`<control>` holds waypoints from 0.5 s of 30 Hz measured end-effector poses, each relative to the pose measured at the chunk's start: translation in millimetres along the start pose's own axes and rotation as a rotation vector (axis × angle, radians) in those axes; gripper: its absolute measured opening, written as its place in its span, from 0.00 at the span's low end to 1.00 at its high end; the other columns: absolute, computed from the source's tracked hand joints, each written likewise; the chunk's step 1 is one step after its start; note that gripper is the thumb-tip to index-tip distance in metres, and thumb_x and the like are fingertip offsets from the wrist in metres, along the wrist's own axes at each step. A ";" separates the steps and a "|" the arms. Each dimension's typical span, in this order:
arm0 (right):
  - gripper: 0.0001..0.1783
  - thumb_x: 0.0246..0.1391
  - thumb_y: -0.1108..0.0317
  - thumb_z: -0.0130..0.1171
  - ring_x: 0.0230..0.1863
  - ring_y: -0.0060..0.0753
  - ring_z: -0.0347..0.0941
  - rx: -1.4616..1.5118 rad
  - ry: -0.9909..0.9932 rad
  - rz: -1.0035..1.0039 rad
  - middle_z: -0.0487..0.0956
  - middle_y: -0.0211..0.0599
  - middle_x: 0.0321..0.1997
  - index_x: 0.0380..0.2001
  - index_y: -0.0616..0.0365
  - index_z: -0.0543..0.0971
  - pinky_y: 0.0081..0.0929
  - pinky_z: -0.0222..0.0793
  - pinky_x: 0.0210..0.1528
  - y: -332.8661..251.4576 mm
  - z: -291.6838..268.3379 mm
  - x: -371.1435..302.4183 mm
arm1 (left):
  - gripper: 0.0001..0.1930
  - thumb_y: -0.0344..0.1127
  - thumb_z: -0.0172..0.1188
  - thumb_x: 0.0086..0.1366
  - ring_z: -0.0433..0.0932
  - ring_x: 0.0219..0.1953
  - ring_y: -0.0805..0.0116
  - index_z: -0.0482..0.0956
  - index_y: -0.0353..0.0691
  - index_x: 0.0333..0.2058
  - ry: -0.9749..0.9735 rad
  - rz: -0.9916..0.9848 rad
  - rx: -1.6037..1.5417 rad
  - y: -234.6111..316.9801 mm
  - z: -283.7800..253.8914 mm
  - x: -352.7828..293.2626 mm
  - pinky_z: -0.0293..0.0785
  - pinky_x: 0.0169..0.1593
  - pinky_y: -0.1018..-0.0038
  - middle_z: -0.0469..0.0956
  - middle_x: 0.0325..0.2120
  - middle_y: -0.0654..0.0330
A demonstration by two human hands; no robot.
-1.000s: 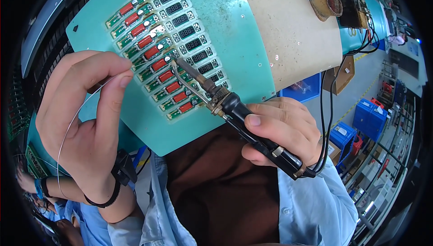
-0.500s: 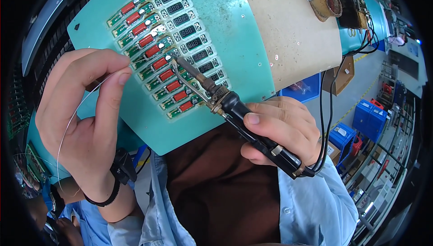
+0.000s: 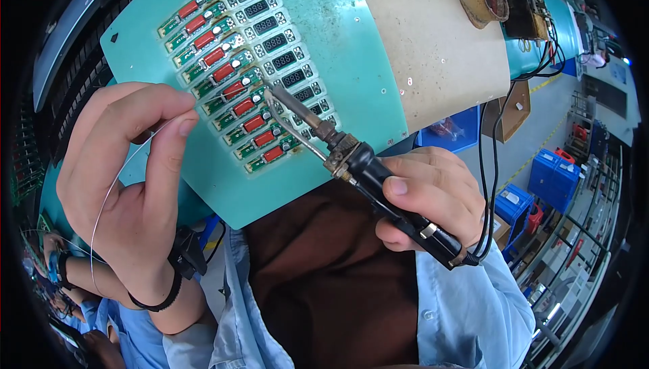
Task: Soldering electronic components onto a printed circuit board.
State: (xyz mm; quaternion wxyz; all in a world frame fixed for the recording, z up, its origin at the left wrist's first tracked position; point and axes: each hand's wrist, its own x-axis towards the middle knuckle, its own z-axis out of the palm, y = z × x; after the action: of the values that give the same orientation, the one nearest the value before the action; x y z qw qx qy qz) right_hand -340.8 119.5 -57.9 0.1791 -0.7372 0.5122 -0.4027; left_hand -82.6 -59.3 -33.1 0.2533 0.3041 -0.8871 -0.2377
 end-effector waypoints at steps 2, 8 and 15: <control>0.24 0.57 0.61 0.75 0.36 0.43 0.84 0.031 0.014 0.022 0.85 0.48 0.44 0.52 0.61 0.80 0.32 0.78 0.36 -1.6 1.8 -1.9 | 0.06 0.18 0.67 0.64 0.81 0.39 0.68 0.83 0.30 0.39 -0.002 -0.030 -0.025 1.0 1.9 -1.2 0.77 0.42 0.77 0.83 0.37 0.54; 0.25 0.53 0.64 0.77 0.36 0.39 0.84 0.049 0.010 0.028 0.85 0.45 0.45 0.53 0.60 0.82 0.29 0.76 0.34 1.0 5.0 -3.5 | 0.05 0.18 0.67 0.63 0.81 0.39 0.68 0.83 0.31 0.38 -0.012 -0.059 -0.039 2.7 5.8 -2.2 0.77 0.42 0.77 0.82 0.37 0.55; 0.26 0.52 0.65 0.78 0.34 0.37 0.83 0.041 0.000 0.030 0.86 0.44 0.44 0.53 0.60 0.82 0.28 0.75 0.33 1.3 6.8 -4.5 | 0.05 0.18 0.67 0.63 0.80 0.38 0.69 0.83 0.31 0.38 -0.016 -0.052 -0.040 2.3 7.9 -2.7 0.76 0.41 0.78 0.82 0.37 0.55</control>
State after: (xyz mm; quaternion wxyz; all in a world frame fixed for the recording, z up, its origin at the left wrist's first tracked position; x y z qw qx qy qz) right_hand -337.0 122.1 -64.8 0.2005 -0.7255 0.5149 -0.4104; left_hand -86.4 -53.8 -38.6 0.2458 0.3200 -0.8760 -0.2643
